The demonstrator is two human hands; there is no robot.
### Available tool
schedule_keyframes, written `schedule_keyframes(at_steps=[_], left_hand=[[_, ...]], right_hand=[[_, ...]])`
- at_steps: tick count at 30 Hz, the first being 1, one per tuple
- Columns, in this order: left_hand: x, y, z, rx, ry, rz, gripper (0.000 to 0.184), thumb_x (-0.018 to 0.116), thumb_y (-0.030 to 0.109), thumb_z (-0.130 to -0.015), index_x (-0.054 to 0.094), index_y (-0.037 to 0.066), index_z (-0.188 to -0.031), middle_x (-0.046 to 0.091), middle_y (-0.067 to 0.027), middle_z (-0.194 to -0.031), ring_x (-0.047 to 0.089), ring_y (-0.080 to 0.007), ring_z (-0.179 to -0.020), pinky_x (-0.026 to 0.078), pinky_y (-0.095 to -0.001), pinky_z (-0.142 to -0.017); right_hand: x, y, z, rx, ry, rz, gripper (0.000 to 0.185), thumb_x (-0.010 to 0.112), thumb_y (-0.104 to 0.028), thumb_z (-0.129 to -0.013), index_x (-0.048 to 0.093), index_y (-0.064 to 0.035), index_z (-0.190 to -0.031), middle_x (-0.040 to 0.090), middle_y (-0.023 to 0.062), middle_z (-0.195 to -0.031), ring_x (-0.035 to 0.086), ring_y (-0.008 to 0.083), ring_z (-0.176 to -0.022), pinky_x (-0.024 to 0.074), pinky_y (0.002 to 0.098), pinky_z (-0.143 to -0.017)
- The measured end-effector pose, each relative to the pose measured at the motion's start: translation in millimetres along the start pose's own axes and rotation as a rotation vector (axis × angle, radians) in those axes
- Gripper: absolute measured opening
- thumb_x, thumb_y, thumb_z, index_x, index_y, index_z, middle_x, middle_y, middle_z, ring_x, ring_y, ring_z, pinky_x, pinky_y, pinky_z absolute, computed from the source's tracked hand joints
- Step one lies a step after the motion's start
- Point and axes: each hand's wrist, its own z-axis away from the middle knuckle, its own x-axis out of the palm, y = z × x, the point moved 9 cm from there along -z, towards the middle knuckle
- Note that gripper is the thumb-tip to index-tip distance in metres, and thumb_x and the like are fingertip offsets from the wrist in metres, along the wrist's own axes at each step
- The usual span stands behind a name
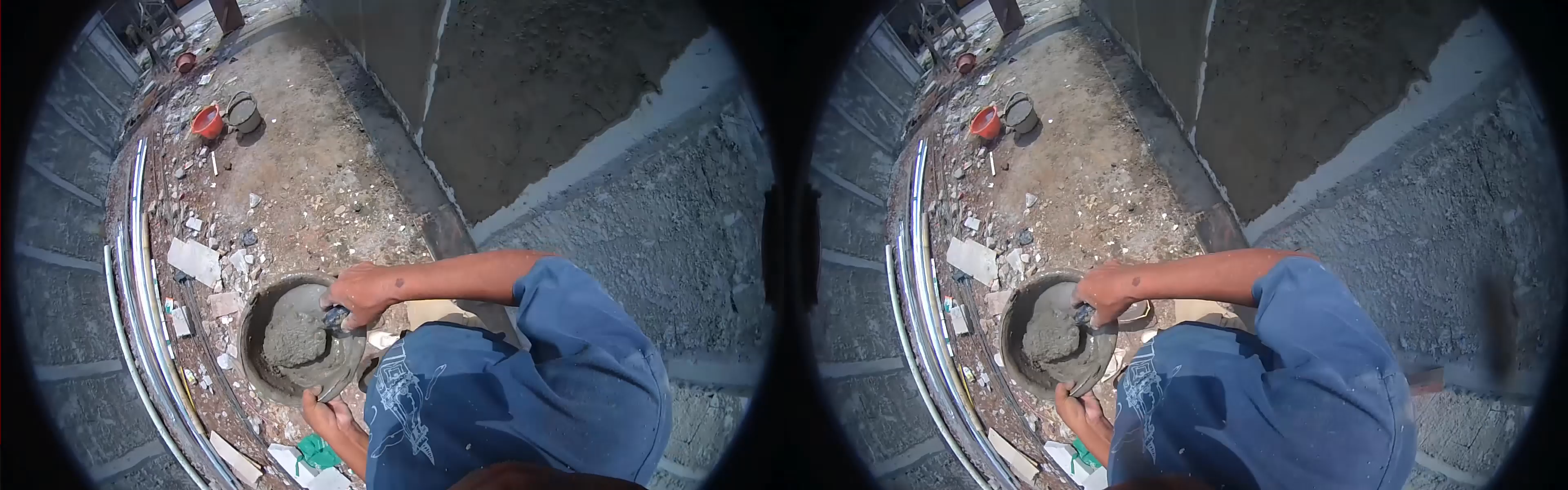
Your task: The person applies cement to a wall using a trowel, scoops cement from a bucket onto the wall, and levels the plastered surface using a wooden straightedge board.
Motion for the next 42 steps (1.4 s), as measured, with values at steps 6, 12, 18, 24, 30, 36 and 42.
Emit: schedule_keyframes(at_steps=[6, 12, 18, 24, 30, 36, 42], left_hand=[[-22.1, 10.1, -30.5, 0.075, -0.005, -0.177, 0.017, 0.050, 0.000, -0.071, 0.055, -0.005, -0.086, 0.059, -0.0137, -0.089, 0.062, -0.0265, -0.077, 0.058, -0.0341, -0.068], [-41.2, 2.8, -33.3, 0.099, 0.071, -0.498, 0.020, 0.066, -0.004, -0.076, 0.053, -0.005, -0.092, 0.057, -0.0187, -0.094, 0.057, -0.0284, -0.084, 0.048, -0.0342, -0.077], [-27.7, -27.3, -59.2, 0.135, -0.190, -0.625, 0.028, 0.058, -0.006, -0.082, 0.049, -0.003, -0.108, 0.055, -0.0125, -0.097, 0.054, -0.0193, -0.088, 0.046, -0.0287, -0.081], [85.1, -70.8, -2.6, -0.106, 0.062, -0.302, 0.027, 0.050, -0.001, -0.071, 0.055, -0.008, -0.097, 0.059, -0.0138, -0.092, 0.062, -0.0262, -0.073, 0.058, -0.0325, -0.061], [111.6, -86.2, -31.8, -0.207, -0.178, -0.383, 0.021, 0.051, -0.003, -0.072, 0.054, -0.008, -0.093, 0.058, -0.0139, -0.090, 0.062, -0.0265, -0.074, 0.058, -0.0330, -0.061], [133.0, -71.8, -12.7, -0.111, -0.321, -0.402, 0.037, 0.051, -0.007, -0.072, 0.051, -0.005, -0.108, 0.058, -0.0116, -0.089, 0.062, -0.0230, -0.072, 0.056, -0.0329, -0.058], [121.5, -33.0, -4.6, -0.064, -0.437, -0.264, 0.049, 0.050, -0.010, -0.071, 0.047, -0.002, -0.119, 0.057, -0.0105, -0.094, 0.061, -0.0199, -0.069, 0.057, -0.0330, -0.057]], right_hand=[[1.6, -9.2, -3.8, -0.370, 0.166, -0.316, 0.050, 0.071, -0.032, -0.079, 0.061, -0.0031, -0.118, 0.067, 0.0201, -0.088, 0.067, 0.0333, -0.081, 0.0501, 0.0425, -0.072], [-23.7, 126.9, 85.5, -0.155, 0.005, -1.056, 0.029, 0.062, -0.029, -0.092, 0.059, -0.0013, -0.099, 0.057, 0.0018, -0.072, 0.053, 0.0090, -0.058, 0.0428, 0.0269, -0.053], [-221.3, 309.9, 390.9, 0.514, 1.274, -0.531, 0.032, 0.063, -0.034, -0.091, 0.061, -0.0036, -0.101, 0.050, -0.0029, -0.068, 0.047, 0.0050, -0.056, 0.0383, 0.0243, -0.052], [-219.8, 166.4, 411.8, 0.589, 1.179, 0.113, 0.033, 0.065, -0.029, -0.087, 0.062, -0.0091, -0.114, 0.058, 0.0065, -0.069, 0.056, 0.0168, -0.061, 0.0436, 0.0311, -0.057], [-138.6, 128.3, 242.6, 0.388, 0.643, 0.597, 0.036, 0.066, -0.019, -0.081, 0.060, -0.0158, -0.116, 0.061, 0.0057, -0.085, 0.065, 0.0225, -0.082, 0.0500, 0.0412, -0.073], [-27.8, 115.8, 121.0, 0.447, 0.266, 0.411, 0.033, 0.063, -0.022, -0.082, 0.064, -0.0108, -0.112, 0.065, 0.0120, -0.093, 0.065, 0.0316, -0.087, 0.0503, 0.0429, -0.079], [7.9, 61.4, 111.9, 0.380, 0.303, 0.111, 0.044, 0.066, -0.036, -0.082, 0.066, -0.0095, -0.118, 0.066, 0.0193, -0.094, 0.063, 0.0382, -0.093, 0.0490, 0.0465, -0.085]])
